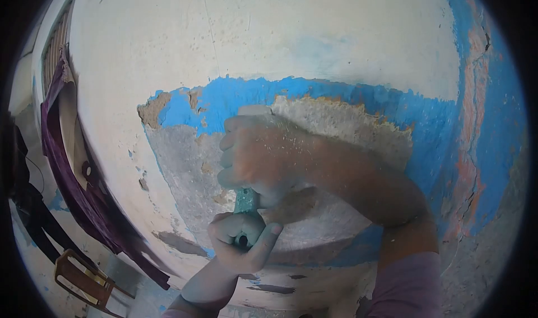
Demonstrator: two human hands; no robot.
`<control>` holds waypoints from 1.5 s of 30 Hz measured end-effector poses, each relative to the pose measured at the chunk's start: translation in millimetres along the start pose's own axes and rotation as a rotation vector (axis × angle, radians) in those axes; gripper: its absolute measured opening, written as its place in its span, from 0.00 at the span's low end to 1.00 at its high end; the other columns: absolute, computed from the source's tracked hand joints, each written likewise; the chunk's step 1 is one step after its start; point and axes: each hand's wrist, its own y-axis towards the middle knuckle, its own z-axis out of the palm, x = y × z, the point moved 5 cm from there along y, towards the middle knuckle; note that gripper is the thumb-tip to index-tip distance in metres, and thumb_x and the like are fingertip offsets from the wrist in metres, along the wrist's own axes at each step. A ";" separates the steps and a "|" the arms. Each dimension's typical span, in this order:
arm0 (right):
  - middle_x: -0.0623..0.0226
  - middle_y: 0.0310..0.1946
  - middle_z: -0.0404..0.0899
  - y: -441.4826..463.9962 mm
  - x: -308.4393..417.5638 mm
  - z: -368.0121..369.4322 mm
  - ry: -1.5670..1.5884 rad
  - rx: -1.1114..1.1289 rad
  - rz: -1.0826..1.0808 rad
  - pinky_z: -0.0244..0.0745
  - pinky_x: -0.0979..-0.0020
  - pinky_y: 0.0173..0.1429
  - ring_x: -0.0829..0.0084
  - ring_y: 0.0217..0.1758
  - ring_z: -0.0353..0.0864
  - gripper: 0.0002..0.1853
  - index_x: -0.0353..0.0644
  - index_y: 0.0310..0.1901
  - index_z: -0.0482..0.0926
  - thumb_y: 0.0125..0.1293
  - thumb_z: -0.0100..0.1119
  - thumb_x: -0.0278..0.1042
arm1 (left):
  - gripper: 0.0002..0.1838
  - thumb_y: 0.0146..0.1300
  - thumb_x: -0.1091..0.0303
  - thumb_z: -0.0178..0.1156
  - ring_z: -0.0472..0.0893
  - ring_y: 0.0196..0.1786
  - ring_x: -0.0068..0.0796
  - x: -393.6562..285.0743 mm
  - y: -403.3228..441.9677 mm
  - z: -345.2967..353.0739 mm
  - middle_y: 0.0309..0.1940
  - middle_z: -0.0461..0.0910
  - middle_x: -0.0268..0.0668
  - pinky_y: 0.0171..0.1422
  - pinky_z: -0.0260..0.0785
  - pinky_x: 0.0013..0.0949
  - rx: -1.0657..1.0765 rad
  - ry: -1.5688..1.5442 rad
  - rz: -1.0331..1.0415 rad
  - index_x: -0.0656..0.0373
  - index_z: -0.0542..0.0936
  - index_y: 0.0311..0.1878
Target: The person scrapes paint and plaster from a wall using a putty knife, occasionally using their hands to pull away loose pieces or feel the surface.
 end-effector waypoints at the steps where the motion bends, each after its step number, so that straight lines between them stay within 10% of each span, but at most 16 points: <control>1: 0.73 0.16 0.72 1.1 4.0 -0.7 -0.004 -0.002 0.002 0.66 0.65 0.42 0.69 0.30 0.76 0.13 0.51 0.18 0.74 0.27 0.65 0.43 | 0.21 0.51 0.76 0.68 0.63 0.11 0.17 -4.8 -0.3 -2.8 0.08 0.66 0.29 0.16 0.52 0.24 0.003 0.000 0.003 0.54 0.67 0.12; 19: 0.75 0.16 0.58 -1.9 13.4 -6.8 0.177 -0.261 -0.003 0.56 0.65 0.30 0.70 0.23 0.65 0.17 0.49 0.15 0.64 0.25 0.61 0.45 | 0.18 0.47 0.81 0.68 0.65 0.12 0.15 -22.6 -0.1 -7.0 0.08 0.67 0.27 0.16 0.52 0.21 0.077 0.038 0.086 0.53 0.67 0.15; 28: 0.73 0.28 0.73 -17.6 48.8 16.4 -0.048 -0.310 0.111 0.69 0.58 0.52 0.71 0.40 0.73 0.10 0.49 0.25 0.76 0.37 0.59 0.41 | 0.16 0.50 0.76 0.70 0.69 0.14 0.23 12.7 -43.1 0.6 0.12 0.71 0.34 0.17 0.58 0.26 -0.022 -0.020 0.096 0.57 0.70 0.18; 34: 0.66 0.50 0.73 -48.1 65.1 7.4 -0.086 -0.538 0.507 0.62 0.53 0.61 0.62 0.54 0.68 0.20 0.44 0.48 0.80 0.52 0.60 0.38 | 0.12 0.55 0.76 0.67 0.73 0.20 0.25 42.9 -75.5 5.7 0.18 0.73 0.37 0.24 0.64 0.28 -0.173 -0.392 -0.103 0.58 0.70 0.30; 37: 0.49 0.54 0.68 -69.1 83.0 26.1 0.398 -0.664 0.724 0.61 0.57 0.63 0.57 0.60 0.65 0.36 0.27 0.65 0.55 0.63 0.54 0.44 | 0.12 0.57 0.74 0.65 0.74 0.21 0.29 53.7 -91.1 14.1 0.20 0.75 0.38 0.25 0.66 0.30 -0.014 -0.409 -0.010 0.59 0.69 0.31; 41: 0.56 0.49 0.73 -66.3 104.9 59.7 1.312 -0.692 1.072 0.67 0.65 0.58 0.69 0.50 0.74 0.36 0.28 0.63 0.58 0.67 0.52 0.53 | 0.12 0.56 0.78 0.62 0.75 0.21 0.30 55.9 -91.9 24.0 0.19 0.74 0.39 0.25 0.66 0.30 0.033 -0.534 0.046 0.58 0.67 0.27; 45: 0.63 0.40 0.76 -63.1 119.0 74.9 1.180 -0.735 1.322 0.70 0.73 0.49 0.76 0.42 0.74 0.30 0.30 0.59 0.63 0.68 0.53 0.49 | 0.12 0.64 0.80 0.50 0.72 0.23 0.22 73.6 -109.7 24.6 0.26 0.71 0.39 0.26 0.64 0.26 0.029 -0.840 -0.106 0.55 0.58 0.41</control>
